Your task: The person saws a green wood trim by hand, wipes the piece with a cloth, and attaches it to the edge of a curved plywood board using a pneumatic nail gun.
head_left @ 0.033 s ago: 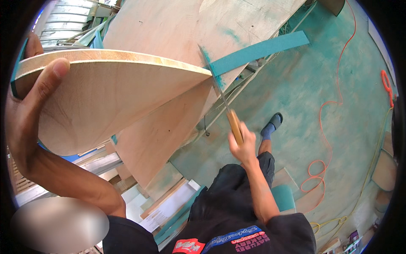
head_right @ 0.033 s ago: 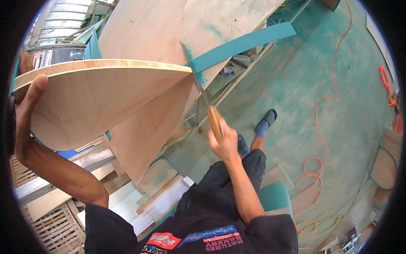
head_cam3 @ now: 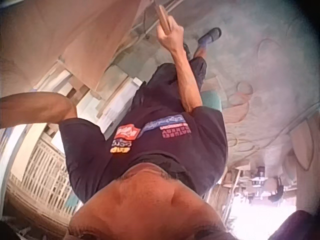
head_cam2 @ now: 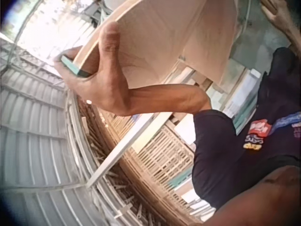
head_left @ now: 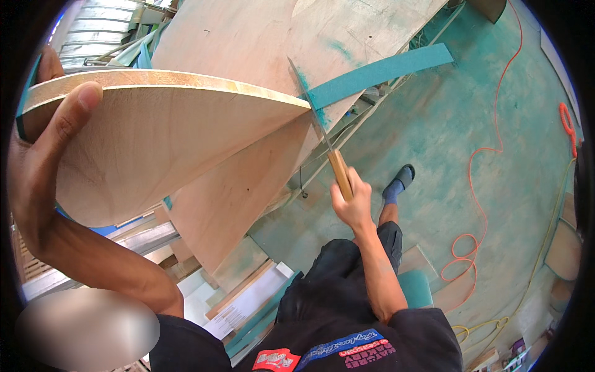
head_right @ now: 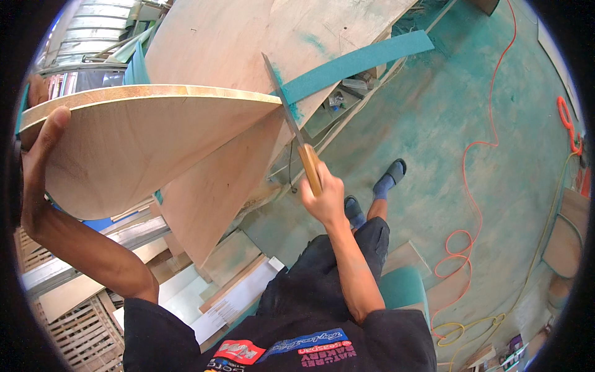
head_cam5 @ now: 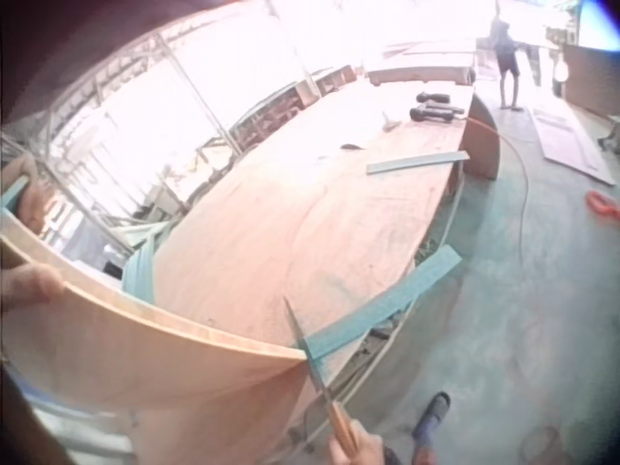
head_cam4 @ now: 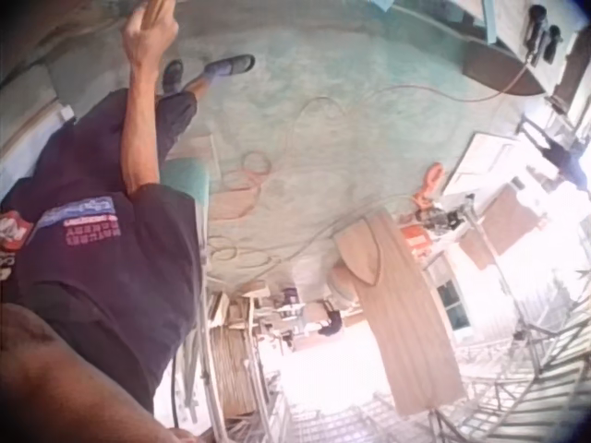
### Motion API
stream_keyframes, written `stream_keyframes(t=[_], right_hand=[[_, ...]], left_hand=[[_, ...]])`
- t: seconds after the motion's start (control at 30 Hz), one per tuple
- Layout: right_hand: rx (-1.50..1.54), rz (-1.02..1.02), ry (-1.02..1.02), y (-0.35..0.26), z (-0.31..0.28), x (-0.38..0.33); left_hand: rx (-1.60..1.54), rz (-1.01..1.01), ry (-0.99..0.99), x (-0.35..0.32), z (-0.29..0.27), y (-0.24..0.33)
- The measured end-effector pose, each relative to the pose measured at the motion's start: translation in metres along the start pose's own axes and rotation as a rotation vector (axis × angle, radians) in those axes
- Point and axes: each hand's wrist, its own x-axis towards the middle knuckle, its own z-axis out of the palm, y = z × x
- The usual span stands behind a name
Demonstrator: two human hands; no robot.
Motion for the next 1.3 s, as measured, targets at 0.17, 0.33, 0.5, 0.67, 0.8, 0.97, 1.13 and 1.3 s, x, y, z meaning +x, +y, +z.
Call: stream_keyframes(t=[0.17, 0.33, 0.5, 0.67, 0.8, 0.97, 1.13, 1.3], right_hand=[[0.045, 0.041, 0.019, 0.008, -0.019, -0.055], [0.034, -0.009, 0.02, -0.015, -0.014, -0.023], [-0.044, 0.032, -0.001, 0.008, -0.006, -0.017], [0.03, -0.029, 0.033, -0.014, -0.022, -0.047], [0.011, 0.013, 0.034, 0.004, 0.006, 0.007], [0.042, 0.008, 0.01, -0.001, -0.035, -0.065], [0.001, 0.006, 0.013, -0.009, -0.003, 0.01], [0.062, 0.008, 0.042, -0.008, -0.024, -0.049]], left_hand=[[-0.045, -0.007, 0.096, -0.01, 0.008, 0.006], [0.034, 0.04, 0.055, -0.002, -0.004, -0.008], [0.82, -0.474, 0.075, -0.018, -0.02, -0.033], [0.692, -0.235, 0.203, -0.026, -0.01, -0.045], [0.682, -0.261, 0.1, -0.007, -0.01, -0.034], [0.726, -0.343, 0.128, -0.021, -0.016, -0.032], [0.781, -0.183, 0.238, -0.022, -0.01, -0.037], [0.797, -0.2, 0.201, -0.031, -0.021, -0.049]])
